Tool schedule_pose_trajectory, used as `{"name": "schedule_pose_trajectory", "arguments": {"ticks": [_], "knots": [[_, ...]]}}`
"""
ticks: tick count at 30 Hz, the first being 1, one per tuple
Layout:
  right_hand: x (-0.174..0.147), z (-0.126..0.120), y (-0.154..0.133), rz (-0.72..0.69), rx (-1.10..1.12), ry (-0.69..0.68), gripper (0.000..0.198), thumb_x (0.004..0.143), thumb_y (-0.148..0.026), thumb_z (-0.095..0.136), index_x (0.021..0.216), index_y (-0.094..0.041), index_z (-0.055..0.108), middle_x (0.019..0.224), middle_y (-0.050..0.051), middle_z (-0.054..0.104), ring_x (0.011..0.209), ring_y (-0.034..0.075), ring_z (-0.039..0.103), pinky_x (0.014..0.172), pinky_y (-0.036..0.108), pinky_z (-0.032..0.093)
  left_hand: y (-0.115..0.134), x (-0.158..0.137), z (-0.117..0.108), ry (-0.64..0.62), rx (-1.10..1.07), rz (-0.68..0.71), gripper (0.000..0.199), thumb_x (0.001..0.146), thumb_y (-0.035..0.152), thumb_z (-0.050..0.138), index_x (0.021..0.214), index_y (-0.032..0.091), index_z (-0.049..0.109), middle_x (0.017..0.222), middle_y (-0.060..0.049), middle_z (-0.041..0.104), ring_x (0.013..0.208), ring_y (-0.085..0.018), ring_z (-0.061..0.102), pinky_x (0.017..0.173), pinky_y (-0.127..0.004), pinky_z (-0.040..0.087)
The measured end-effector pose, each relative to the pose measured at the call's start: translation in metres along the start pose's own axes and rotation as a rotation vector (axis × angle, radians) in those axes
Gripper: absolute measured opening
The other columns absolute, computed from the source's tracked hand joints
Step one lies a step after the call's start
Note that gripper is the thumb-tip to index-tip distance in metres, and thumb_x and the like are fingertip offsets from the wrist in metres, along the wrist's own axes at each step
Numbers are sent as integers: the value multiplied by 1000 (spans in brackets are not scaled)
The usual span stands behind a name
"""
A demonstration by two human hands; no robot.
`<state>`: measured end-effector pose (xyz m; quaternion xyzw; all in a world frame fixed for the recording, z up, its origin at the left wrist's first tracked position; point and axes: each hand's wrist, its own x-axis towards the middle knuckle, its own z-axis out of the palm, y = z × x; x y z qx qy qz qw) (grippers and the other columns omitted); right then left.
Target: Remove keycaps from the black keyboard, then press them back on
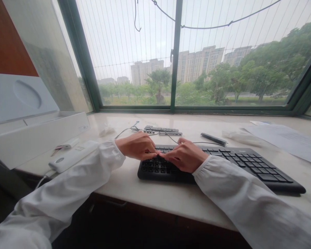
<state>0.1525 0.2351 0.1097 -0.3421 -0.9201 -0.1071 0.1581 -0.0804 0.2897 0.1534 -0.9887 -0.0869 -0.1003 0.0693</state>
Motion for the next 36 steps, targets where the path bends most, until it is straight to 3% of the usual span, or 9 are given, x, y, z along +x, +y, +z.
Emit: {"name": "schedule_pose_trajectory", "arguments": {"ticks": [6, 11, 15, 17, 21, 25, 29, 32, 36], "knots": [[-1, 0, 2, -32, 23, -2, 30, 96, -31, 45, 111, -33, 71, 73, 1, 76, 59, 12, 62, 75, 33, 28, 10, -7, 3, 23, -21, -8, 43, 97, 31, 43, 63, 18, 65, 55, 0, 56, 45, -8, 45, 48, -27, 27], [1, -2, 2, -34, 22, -14, 29, 94, -29, 47, 110, -33, 71, 74, 2, 76, 61, 13, 63, 76, 33, 30, 6, -14, 13, 17, -53, -30, 41, 100, 33, 40, 76, 18, 69, 63, -2, 61, 54, -9, 55, 52, -25, 32], [3, -1, -1, 12, 9, -17, 28, 92, -29, 50, 106, -32, 74, 66, 2, 74, 57, 13, 60, 76, 32, 31, 6, -15, 18, 22, -56, -25, 44, 100, 34, 40, 70, 17, 69, 61, -2, 61, 54, -9, 54, 52, -25, 32], [4, 0, -3, 22, 20, -4, 27, 91, -28, 51, 105, -31, 75, 64, 2, 73, 56, 12, 59, 76, 31, 32, 5, -17, 21, 49, -41, -16, 40, 99, 33, 41, 80, 18, 73, 61, -1, 62, 53, -9, 55, 51, -25, 33], [1, -3, 0, 32, 23, 142, 29, 93, -26, 48, 106, -28, 74, 56, -1, 68, 49, 10, 52, 78, 31, 33, -7, -23, 29, 222, 17, -15, 33, 98, 31, 44, 113, 20, 71, 57, 1, 58, 47, -8, 49, 46, -23, 30], [-1, -13, 5, 137, -1, 338, 31, 96, -30, 44, 108, -25, 73, 48, -4, 60, 44, 9, 47, 78, 30, 34, -19, -27, 33, 391, 62, -43, 32, 97, 29, 46, 111, 18, 72, 56, 1, 57, 45, -7, 45, 45, -21, 31], [0, -15, 2, 109, -3, 260, 31, 97, -32, 44, 112, -27, 70, 52, -4, 62, 45, 9, 45, 77, 31, 32, -22, -27, 32, 402, 84, -75, 31, 97, 28, 47, 107, 18, 74, 57, 1, 58, 45, -7, 45, 46, -20, 33], [3, -8, -6, 62, 82, 163, 32, 97, -37, 46, 121, -27, 65, 68, -1, 67, 60, 11, 56, 73, 30, 30, -23, -27, 32, 442, 92, -156, 30, 97, 28, 47, 102, 19, 75, 58, 2, 59, 48, -7, 47, 49, -19, 36], [4, -2, -12, 12, 106, 78, 29, 97, -39, 47, 108, -28, 71, 84, 2, 67, 78, 14, 59, 71, 31, 27, -26, -27, 34, 468, 119, -244, 32, 96, 30, 49, 83, 18, 76, 53, 3, 52, 48, -6, 45, 48, -20, 32]]}}
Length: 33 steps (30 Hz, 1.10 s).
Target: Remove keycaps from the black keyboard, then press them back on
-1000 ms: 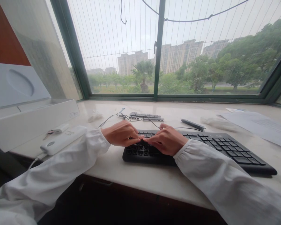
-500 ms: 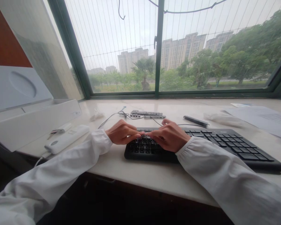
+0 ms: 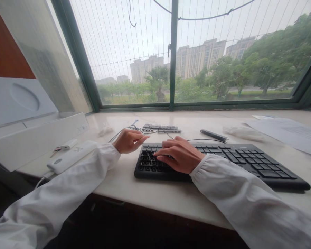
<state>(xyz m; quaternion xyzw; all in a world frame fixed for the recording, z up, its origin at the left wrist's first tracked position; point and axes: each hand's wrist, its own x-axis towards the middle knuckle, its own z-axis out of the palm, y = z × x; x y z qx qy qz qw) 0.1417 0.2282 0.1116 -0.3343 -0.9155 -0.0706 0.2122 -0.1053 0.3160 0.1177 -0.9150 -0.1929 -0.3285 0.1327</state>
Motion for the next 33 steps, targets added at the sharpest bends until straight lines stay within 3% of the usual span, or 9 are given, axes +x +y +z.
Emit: {"name": "schedule_pose_trajectory", "arguments": {"ticks": [4, 9, 14, 20, 25, 28, 33], "knots": [[0, 0, 0, 22, -2, 1, 28, 97, -38, 47, 107, -29, 72, 83, 1, 66, 77, 13, 58, 72, 31, 25, -7, -1, 4, 9, 34, -90, 41, 95, 34, 51, 63, 15, 68, 52, 3, 52, 49, -6, 45, 50, -21, 32], [0, 1, 0, 49, -3, 18, 28, 97, -36, 47, 102, -28, 73, 80, 1, 67, 74, 13, 57, 70, 32, 24, -19, -4, 10, -13, 112, -228, 47, 95, 39, 49, 59, 16, 66, 55, 1, 57, 53, -8, 48, 56, -21, 36], [0, 1, -2, 41, 25, 33, 24, 96, -36, 50, 103, -29, 72, 85, 0, 70, 75, 13, 60, 70, 31, 24, -35, 5, 13, -164, 270, -385, 47, 96, 45, 42, 70, 20, 72, 69, -2, 68, 62, -13, 57, 60, -24, 37], [0, -6, 15, 80, 23, 178, 26, 98, -34, 44, 103, -24, 68, 87, 1, 74, 71, 13, 62, 72, 31, 27, -74, 45, 26, -321, 305, -448, 42, 93, 50, 43, 80, 26, 75, 89, 0, 75, 81, -18, 65, 67, -25, 41], [-6, -9, 34, 196, -78, 146, 25, 97, -32, 45, 94, -23, 69, 79, 1, 74, 69, 14, 64, 74, 31, 29, -105, 84, 51, -436, 313, -488, 34, 93, 46, 46, 97, 28, 75, 111, 0, 72, 101, -20, 64, 80, -26, 45], [-8, -9, 38, 236, -112, 137, 27, 97, -32, 45, 94, -24, 70, 80, 2, 75, 70, 15, 66, 77, 32, 31, -116, 100, 67, -531, 307, -501, 27, 92, 43, 52, 97, 28, 74, 114, -1, 70, 105, -20, 63, 87, -28, 46], [-6, -10, 37, 234, -141, 126, 29, 98, -34, 43, 94, -24, 70, 79, 2, 75, 68, 16, 66, 81, 33, 32, -125, 112, 86, -687, 326, -498, 30, 93, 36, 57, 115, 16, 61, 119, -9, 61, 105, -21, 60, 91, -42, 51]]}}
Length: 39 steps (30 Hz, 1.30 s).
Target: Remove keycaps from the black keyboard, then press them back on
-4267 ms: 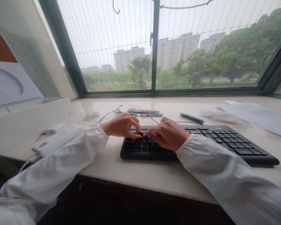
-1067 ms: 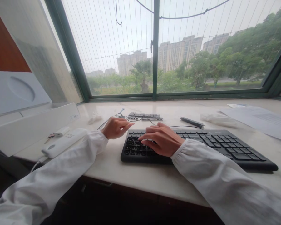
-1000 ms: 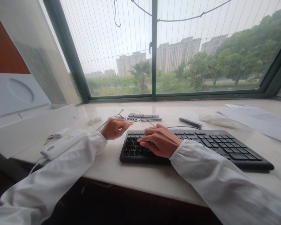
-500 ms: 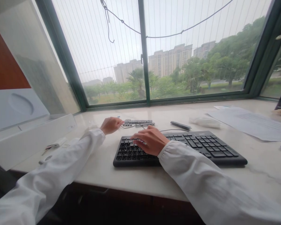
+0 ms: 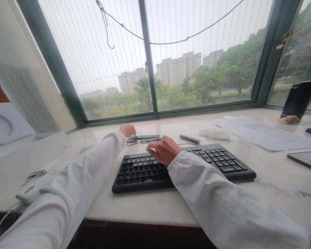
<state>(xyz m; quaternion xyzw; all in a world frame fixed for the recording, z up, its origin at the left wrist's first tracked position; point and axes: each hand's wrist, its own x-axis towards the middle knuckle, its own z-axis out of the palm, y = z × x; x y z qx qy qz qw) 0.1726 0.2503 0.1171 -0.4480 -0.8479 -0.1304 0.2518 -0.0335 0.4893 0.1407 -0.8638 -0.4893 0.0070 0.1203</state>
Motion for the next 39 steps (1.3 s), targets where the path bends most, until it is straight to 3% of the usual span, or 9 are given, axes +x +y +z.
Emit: {"name": "schedule_pose_trajectory", "arguments": {"ticks": [9, 16, 21, 24, 27, 31, 35, 39], "knots": [[1, -3, -4, -21, -38, -24, 33, 98, -36, 41, 93, -24, 71, 71, 4, 74, 62, 16, 63, 81, 33, 32, 2, 11, 5, -90, 50, -11, 33, 93, 35, 57, 121, 16, 57, 122, -10, 58, 105, -21, 60, 89, -42, 52], [1, -2, -3, -25, -43, -21, 34, 98, -36, 41, 93, -24, 72, 72, 4, 74, 61, 15, 63, 82, 33, 32, 2, 13, 12, -71, -9, -15, 32, 94, 34, 56, 120, 16, 57, 122, -10, 58, 105, -21, 60, 89, -42, 53], [1, -2, -2, -28, -51, -16, 34, 98, -36, 40, 94, -24, 72, 70, 4, 73, 60, 15, 62, 81, 34, 33, 3, 12, 13, 26, -125, -40, 24, 91, 33, 59, 111, 21, 65, 111, -5, 67, 102, -19, 61, 93, -37, 49], [0, -3, -1, -23, -47, -13, 33, 98, -35, 41, 93, -24, 72, 71, 3, 73, 60, 15, 62, 81, 33, 33, 4, 9, 5, 138, -215, -78, 21, 87, 30, 60, 105, 28, 71, 106, 0, 72, 104, -20, 61, 95, -32, 45], [-1, -3, 1, -6, -45, -17, 31, 97, -34, 43, 92, -24, 72, 70, 3, 73, 60, 15, 62, 82, 33, 33, 6, 1, -9, 236, -321, -96, 25, 87, 33, 57, 105, 27, 72, 109, 1, 72, 103, -21, 63, 94, -31, 45], [-3, -5, 3, 40, -50, 2, 31, 97, -34, 44, 93, -25, 73, 66, 3, 71, 61, 15, 62, 83, 33, 33, 10, -24, -31, 243, -497, -46, 29, 85, 38, 60, 107, 24, 72, 104, -2, 74, 88, -17, 68, 84, -28, 50], [-2, -8, 1, 81, 7, 43, 29, 96, -36, 46, 93, -24, 73, 63, 2, 70, 59, 15, 61, 81, 34, 33, 19, -72, -51, 159, -681, 40, 41, 84, 52, 60, 113, 24, 70, 104, -5, 74, 83, -16, 68, 71, -28, 53], [0, -7, -8, 138, 156, 113, 21, 92, -39, 56, 100, -28, 72, 59, -5, 65, 58, 12, 59, 82, 33, 34, 35, -126, -55, 24, -1139, 119, 46, 72, 47, 77, 107, 17, 71, 95, -10, 73, 78, -16, 67, 69, -27, 52]]}}
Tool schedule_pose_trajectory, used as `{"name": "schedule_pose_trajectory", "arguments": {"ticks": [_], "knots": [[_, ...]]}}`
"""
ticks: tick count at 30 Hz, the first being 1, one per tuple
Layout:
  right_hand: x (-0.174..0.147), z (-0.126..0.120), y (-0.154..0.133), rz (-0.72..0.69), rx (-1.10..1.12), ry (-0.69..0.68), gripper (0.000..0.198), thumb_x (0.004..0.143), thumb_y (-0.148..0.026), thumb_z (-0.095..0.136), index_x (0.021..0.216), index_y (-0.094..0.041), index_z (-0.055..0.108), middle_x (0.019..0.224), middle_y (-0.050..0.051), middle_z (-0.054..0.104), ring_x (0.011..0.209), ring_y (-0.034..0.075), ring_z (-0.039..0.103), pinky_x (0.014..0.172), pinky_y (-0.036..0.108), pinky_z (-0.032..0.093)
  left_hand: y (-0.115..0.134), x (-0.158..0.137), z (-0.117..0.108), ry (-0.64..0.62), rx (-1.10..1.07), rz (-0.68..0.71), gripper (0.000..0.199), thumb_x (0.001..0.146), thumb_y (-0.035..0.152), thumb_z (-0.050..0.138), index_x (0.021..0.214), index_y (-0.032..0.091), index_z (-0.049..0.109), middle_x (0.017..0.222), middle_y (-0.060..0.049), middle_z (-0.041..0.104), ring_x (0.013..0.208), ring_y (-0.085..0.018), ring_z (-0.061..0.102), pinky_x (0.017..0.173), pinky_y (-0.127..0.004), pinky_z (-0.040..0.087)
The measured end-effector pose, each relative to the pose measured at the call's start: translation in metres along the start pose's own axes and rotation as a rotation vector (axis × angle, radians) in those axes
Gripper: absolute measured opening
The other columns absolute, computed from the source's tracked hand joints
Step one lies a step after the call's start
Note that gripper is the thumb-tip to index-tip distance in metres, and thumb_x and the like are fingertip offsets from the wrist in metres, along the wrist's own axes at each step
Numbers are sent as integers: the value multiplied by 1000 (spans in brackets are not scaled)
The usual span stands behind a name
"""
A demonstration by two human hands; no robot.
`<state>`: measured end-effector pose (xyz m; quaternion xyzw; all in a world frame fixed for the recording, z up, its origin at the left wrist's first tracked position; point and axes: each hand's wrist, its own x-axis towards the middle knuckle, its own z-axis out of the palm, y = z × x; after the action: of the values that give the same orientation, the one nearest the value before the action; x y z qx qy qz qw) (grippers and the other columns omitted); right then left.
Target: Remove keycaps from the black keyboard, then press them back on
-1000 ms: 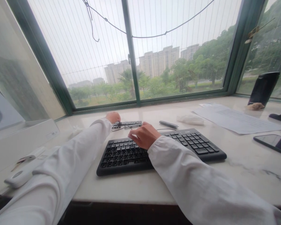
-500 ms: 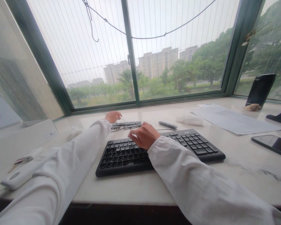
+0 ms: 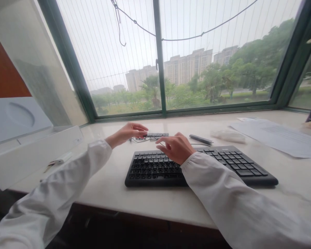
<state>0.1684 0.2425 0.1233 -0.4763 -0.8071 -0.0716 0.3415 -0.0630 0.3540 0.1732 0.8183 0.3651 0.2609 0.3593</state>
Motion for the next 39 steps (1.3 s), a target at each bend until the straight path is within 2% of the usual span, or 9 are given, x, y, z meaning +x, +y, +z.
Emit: {"name": "schedule_pose_trajectory", "arguments": {"ticks": [2, 5, 12, 18, 22, 26, 30, 35, 39], "knots": [[1, 3, -6, 24, 59, 27, 21, 88, -41, 62, 102, -28, 71, 59, -6, 63, 58, 11, 59, 82, 32, 35, 0, -19, 12, -20, -145, -1, 42, 71, 41, 80, 103, 16, 72, 90, -9, 73, 75, -13, 66, 69, -25, 51], [1, 7, -13, 53, 109, 38, 22, 84, -43, 67, 101, -29, 71, 58, -8, 60, 58, 10, 57, 78, 29, 37, -6, -33, 31, 36, -344, 24, 40, 68, 37, 83, 98, 14, 72, 84, -6, 71, 73, -11, 64, 70, -24, 51], [-1, 17, -19, 51, 106, 26, 20, 83, -43, 68, 97, -29, 71, 57, -9, 56, 53, 9, 52, 67, 24, 38, -12, -41, 52, -57, -516, 36, 36, 69, 36, 82, 97, 15, 73, 84, -5, 70, 77, -13, 64, 72, -25, 51], [-3, 20, -21, -7, 66, 20, 26, 85, -50, 64, 92, -26, 70, 57, -8, 59, 51, 8, 52, 76, 28, 38, -14, -45, 56, -58, -532, 51, 35, 70, 37, 81, 96, 16, 73, 85, -4, 70, 73, -11, 64, 69, -24, 51], [-4, 19, -24, 8, 31, 11, 28, 85, -52, 62, 91, -26, 68, 56, -8, 58, 51, 9, 52, 78, 30, 37, -14, -46, 58, -43, -517, 63, 33, 72, 36, 80, 96, 15, 73, 85, -4, 70, 73, -10, 63, 67, -21, 50], [-5, 20, -24, 10, -14, 7, 29, 86, -53, 61, 91, -25, 68, 55, -8, 57, 49, 8, 52, 77, 30, 37, -10, -48, 56, -130, -486, 80, 32, 77, 37, 76, 100, 15, 73, 82, -5, 71, 72, -10, 64, 66, -21, 49], [-7, 20, -23, 19, -26, 10, 30, 86, -54, 60, 86, -26, 69, 51, -9, 55, 46, 8, 51, 76, 29, 37, -8, -49, 50, -239, -496, 120, 31, 75, 30, 78, 102, 15, 72, 89, -6, 72, 80, -13, 67, 76, -26, 52], [-7, 21, -22, 23, -22, 8, 30, 86, -55, 61, 85, -26, 70, 50, -8, 55, 47, 8, 51, 76, 30, 37, -13, -46, 43, -230, -449, 127, 32, 72, 24, 79, 102, 15, 73, 93, -6, 73, 84, -13, 67, 79, -25, 53], [-6, 21, -23, 4, 1, -24, 28, 85, -54, 63, 87, -26, 71, 50, -8, 54, 47, 9, 51, 76, 29, 38, -18, -43, 34, -273, -395, 47, 30, 71, 22, 80, 99, 16, 73, 87, -5, 73, 79, -12, 68, 75, -23, 54]]}}
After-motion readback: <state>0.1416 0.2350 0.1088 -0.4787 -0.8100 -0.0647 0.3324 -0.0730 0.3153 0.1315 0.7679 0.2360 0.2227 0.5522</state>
